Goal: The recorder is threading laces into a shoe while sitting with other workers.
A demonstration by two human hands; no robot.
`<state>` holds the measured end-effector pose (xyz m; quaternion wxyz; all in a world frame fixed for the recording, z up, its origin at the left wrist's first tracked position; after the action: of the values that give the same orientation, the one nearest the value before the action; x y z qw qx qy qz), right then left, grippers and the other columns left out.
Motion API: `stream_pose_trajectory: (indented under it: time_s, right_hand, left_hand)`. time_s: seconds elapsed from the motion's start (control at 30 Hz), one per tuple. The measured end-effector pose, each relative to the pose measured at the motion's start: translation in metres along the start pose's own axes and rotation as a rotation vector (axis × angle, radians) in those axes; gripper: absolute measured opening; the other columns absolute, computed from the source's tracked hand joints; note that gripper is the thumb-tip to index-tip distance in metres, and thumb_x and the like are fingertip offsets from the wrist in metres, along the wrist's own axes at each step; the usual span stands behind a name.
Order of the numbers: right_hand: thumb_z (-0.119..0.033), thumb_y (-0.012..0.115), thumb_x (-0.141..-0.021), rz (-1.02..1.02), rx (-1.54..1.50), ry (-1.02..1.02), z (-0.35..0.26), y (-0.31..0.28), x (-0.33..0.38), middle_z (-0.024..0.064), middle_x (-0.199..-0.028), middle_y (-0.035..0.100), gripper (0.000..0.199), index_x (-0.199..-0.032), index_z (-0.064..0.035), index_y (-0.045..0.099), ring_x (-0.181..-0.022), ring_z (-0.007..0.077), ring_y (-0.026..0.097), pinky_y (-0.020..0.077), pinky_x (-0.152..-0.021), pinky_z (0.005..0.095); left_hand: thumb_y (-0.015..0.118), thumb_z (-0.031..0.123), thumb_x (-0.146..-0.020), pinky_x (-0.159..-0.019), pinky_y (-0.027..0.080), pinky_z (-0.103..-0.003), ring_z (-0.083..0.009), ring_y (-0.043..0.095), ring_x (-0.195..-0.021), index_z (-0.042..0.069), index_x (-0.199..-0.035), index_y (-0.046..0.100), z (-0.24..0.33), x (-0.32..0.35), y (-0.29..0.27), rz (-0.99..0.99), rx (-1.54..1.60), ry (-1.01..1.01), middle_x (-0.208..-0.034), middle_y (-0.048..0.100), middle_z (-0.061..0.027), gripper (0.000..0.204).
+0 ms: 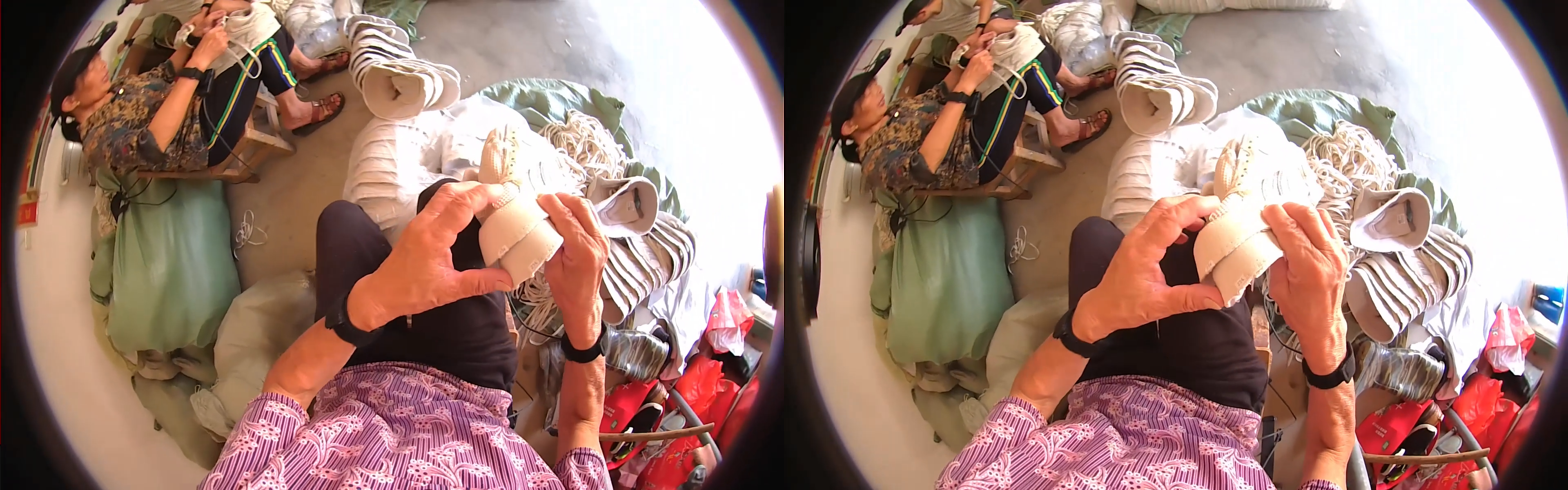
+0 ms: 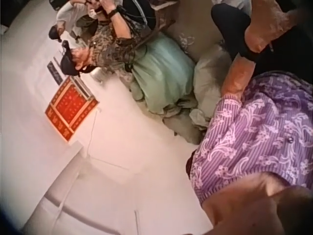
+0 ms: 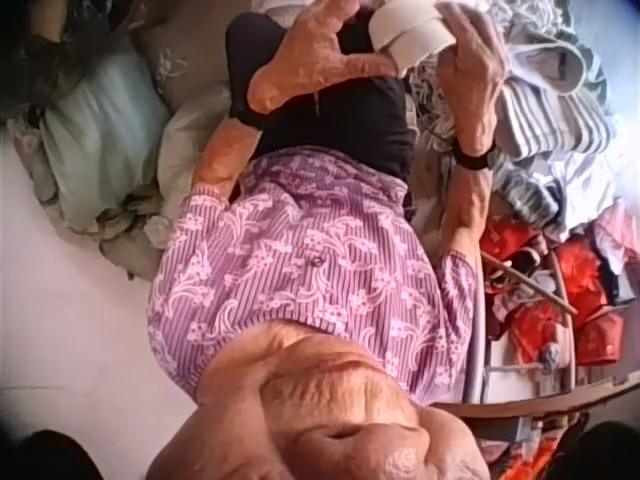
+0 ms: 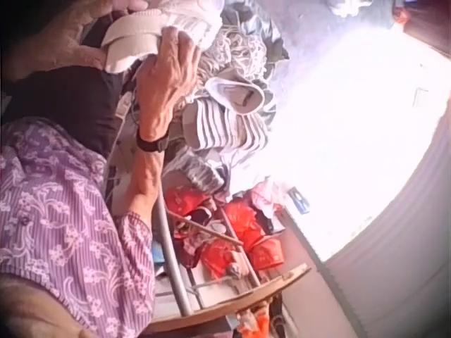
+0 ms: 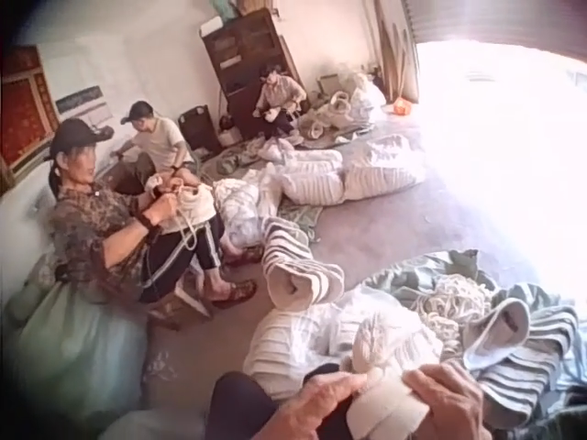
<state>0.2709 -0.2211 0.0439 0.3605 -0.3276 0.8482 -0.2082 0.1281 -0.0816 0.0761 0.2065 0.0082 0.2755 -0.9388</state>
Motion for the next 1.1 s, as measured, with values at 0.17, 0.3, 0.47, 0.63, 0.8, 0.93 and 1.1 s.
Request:
stream_pose_trajectory:
  time_s: [0.17,0.3,0.47,0.63,0.8,0.93,1.1]
  right_hand:
    - [0.012,0.054,-0.058,-0.052,0.051,-0.15,-0.042,-0.006,-0.008,0.0144,-0.094,0.061,0.045,-0.101,0.0021,0.064,-0.08,0.0327,0.059,0.049,-0.07,0.0389]
    - [0.01,0.06,-0.06,-0.109,0.103,-0.236,-0.072,-0.005,-0.017,0.0133,-0.092,0.061,0.046,-0.105,0.0008,0.065,-0.082,0.0295,0.061,0.0502,-0.071,0.0366]
    - [0.012,0.059,-0.065,-0.161,0.145,-0.362,-0.115,0.009,-0.03,0.0121,-0.085,0.061,0.041,-0.104,-0.0003,0.066,-0.077,0.0282,0.061,0.0502,-0.069,0.0345]
    - [0.013,0.061,-0.069,-0.128,0.058,-0.484,-0.149,0.02,-0.041,0.013,-0.08,0.062,0.03,-0.096,0.0027,0.067,-0.068,0.0252,0.061,0.0496,-0.061,0.0322]
    - [0.01,0.061,-0.068,-0.025,-0.126,-0.374,-0.174,0.011,-0.049,0.0132,-0.083,0.065,0.022,-0.089,0.0059,0.065,-0.071,0.0225,0.063,0.0496,-0.066,0.0298]
    - [-0.001,0.06,-0.086,0.17,-0.412,0.022,-0.158,-0.002,-0.066,0.0085,-0.09,0.066,0.015,-0.1,0.0049,0.06,-0.078,0.0103,0.06,0.0478,-0.071,0.0223]
    - [0.001,0.062,-0.083,0.166,-0.079,-0.142,-0.108,0.038,-0.082,0.005,-0.081,0.061,0.007,-0.09,-0.0002,0.061,-0.067,0.012,0.053,0.0448,-0.063,0.0255]
  left_hand:
    - [0.084,0.03,-0.068,-0.079,0.049,-0.028,-0.0161,0.058,-0.089,0.004,-0.122,0.053,-0.006,0.027,-0.018,0.01,0.383,-0.011,-0.111,0.052,-0.0101,0.068]
    - [0.064,0.014,-0.086,-0.076,0.049,-0.031,-0.0197,0.06,-0.09,-0.003,-0.122,0.052,-0.001,0.047,-0.046,0.114,0.197,0.097,-0.102,0.056,-0.0101,0.041]
    - [0.053,0.014,-0.092,-0.075,0.048,-0.033,-0.0273,0.063,-0.087,-0.005,-0.114,0.056,-0.009,0.066,-0.061,0.456,0.049,0.158,-0.096,0.062,-0.0177,0.029]
    - [0.048,0.019,-0.095,-0.072,0.049,-0.032,-0.0295,0.064,-0.083,-0.003,-0.11,0.058,-0.02,0.077,-0.091,0.586,0.029,0.124,-0.09,0.065,-0.0188,0.028]
    - [0.046,0.021,-0.097,-0.064,0.047,-0.03,-0.0149,0.057,-0.067,-0.003,-0.101,0.06,-0.054,0.096,-0.141,0.748,0.0,-0.077,-0.074,0.062,-0.01,0.028]
    - [0.05,0.018,-0.093,-0.056,0.046,-0.033,-0.0183,0.054,-0.058,-0.002,-0.088,0.059,-0.069,0.117,-0.199,1.147,-0.171,-0.061,-0.069,0.057,-0.0158,0.023]
    - [0.05,0.015,-0.092,-0.045,0.051,-0.023,-0.0102,0.06,-0.058,-0.004,-0.094,0.06,-0.067,0.14,-0.254,1.411,0.057,-0.17,-0.073,0.062,-0.0055,0.022]
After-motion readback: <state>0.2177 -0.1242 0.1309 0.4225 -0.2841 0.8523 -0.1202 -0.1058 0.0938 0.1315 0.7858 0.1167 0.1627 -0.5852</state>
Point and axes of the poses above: each hand's wrist, its own x-axis away from the middle knuckle, its own y-axis out of the palm, z = x × y, the point moved 1 cm from there along -x, towards the middle knuckle
